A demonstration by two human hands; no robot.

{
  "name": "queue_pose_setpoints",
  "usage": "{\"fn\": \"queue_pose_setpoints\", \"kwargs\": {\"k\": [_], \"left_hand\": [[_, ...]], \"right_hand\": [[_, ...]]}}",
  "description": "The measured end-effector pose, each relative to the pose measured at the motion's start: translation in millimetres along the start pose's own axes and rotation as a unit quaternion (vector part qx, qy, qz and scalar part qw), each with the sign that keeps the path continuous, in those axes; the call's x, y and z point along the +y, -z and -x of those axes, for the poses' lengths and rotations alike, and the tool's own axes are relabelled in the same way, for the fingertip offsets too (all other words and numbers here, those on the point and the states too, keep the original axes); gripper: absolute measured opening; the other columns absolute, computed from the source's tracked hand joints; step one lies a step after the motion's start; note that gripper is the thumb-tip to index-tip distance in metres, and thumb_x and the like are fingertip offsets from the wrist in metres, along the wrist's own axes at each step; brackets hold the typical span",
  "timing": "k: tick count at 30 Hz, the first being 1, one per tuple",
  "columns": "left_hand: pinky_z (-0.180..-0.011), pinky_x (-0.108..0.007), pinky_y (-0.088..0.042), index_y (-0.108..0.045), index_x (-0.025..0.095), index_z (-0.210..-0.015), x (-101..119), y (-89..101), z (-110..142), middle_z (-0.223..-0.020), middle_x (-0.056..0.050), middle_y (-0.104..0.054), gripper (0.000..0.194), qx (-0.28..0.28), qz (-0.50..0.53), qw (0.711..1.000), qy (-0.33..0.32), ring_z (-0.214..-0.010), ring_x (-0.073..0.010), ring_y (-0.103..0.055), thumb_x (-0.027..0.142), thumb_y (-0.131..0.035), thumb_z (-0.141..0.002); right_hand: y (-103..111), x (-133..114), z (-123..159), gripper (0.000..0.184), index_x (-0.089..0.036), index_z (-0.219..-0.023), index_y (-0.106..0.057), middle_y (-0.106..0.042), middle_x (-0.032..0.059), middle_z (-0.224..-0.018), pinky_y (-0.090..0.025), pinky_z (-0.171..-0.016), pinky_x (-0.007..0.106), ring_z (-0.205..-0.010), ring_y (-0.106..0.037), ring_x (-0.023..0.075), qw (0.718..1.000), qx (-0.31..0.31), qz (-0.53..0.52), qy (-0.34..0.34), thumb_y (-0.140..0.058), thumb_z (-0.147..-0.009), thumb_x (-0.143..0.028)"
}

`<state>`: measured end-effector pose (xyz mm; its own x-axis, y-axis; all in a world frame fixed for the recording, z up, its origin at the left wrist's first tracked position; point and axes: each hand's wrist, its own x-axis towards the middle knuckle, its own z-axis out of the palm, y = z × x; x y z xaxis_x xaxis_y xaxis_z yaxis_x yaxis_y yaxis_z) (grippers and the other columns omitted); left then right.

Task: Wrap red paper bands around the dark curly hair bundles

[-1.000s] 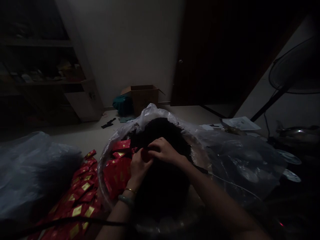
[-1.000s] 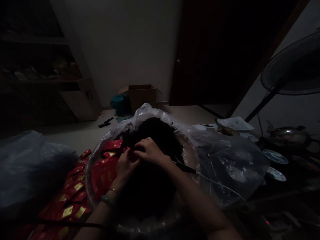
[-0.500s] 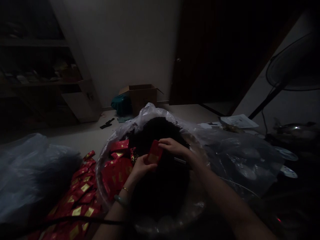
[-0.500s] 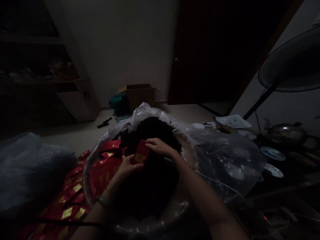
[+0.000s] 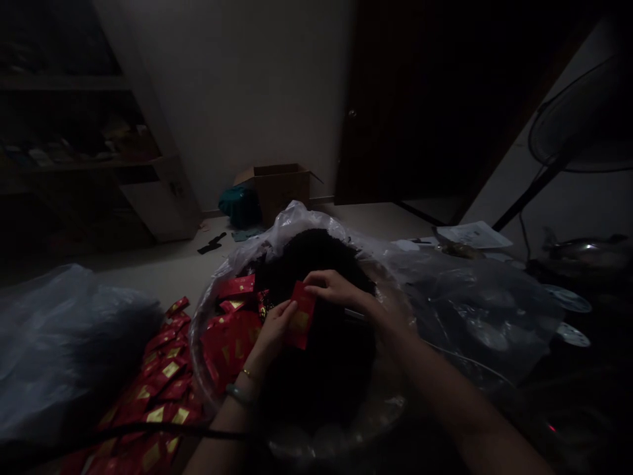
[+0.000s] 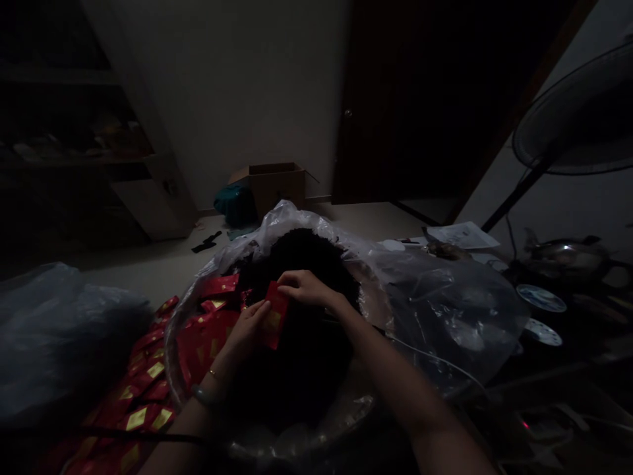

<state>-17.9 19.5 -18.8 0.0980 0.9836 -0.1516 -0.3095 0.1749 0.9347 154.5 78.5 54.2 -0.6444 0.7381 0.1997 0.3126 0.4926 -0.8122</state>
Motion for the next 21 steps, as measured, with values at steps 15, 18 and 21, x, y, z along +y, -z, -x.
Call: {"fn": "queue_pose_setpoints", "kwargs": {"k": [15,18,21], "left_hand": [[-0.074,-0.030,-0.048,-0.070,0.013,-0.092,7,-4.4,3,-0.087,-0.007,-0.072,0.045,0.044,-0.041,0.997,-0.049,-0.081,-0.0216,-0.065,0.043,-0.075,-0.059],[-0.074,-0.031,-0.049,-0.070,0.014,-0.088,6,-6.6,4,-0.085,-0.006,-0.072,0.042,0.086,-0.022,0.993,-0.074,-0.078,-0.0208,-0.065,0.041,-0.077,-0.056],[-0.074,-0.030,-0.049,-0.070,0.015,-0.079,5,-9.4,6,-0.080,-0.005,-0.072,0.033,0.095,-0.039,0.990,-0.096,-0.077,-0.0193,-0.065,0.038,-0.076,-0.057]], "right_hand": [[-8,-5,6,0.016,-0.016,-0.094,-0.063,-0.064,0.0040,-0.093,-0.047,-0.080,0.031,-0.088,-0.059,0.0163,0.998,0.038,0.019,0.053,-0.062,-0.078,-0.019],[-9,-3,13,0.018,-0.019,-0.091,-0.065,-0.058,0.0059,-0.100,-0.043,-0.091,0.036,-0.100,-0.054,0.0192,0.988,0.093,0.097,0.078,-0.070,-0.074,-0.023],[-12,-4,20,0.012,-0.019,-0.086,-0.067,-0.056,0.0068,-0.104,-0.043,-0.091,0.035,-0.100,-0.054,0.0192,0.986,0.059,0.139,0.076,-0.070,-0.074,-0.022]]}}
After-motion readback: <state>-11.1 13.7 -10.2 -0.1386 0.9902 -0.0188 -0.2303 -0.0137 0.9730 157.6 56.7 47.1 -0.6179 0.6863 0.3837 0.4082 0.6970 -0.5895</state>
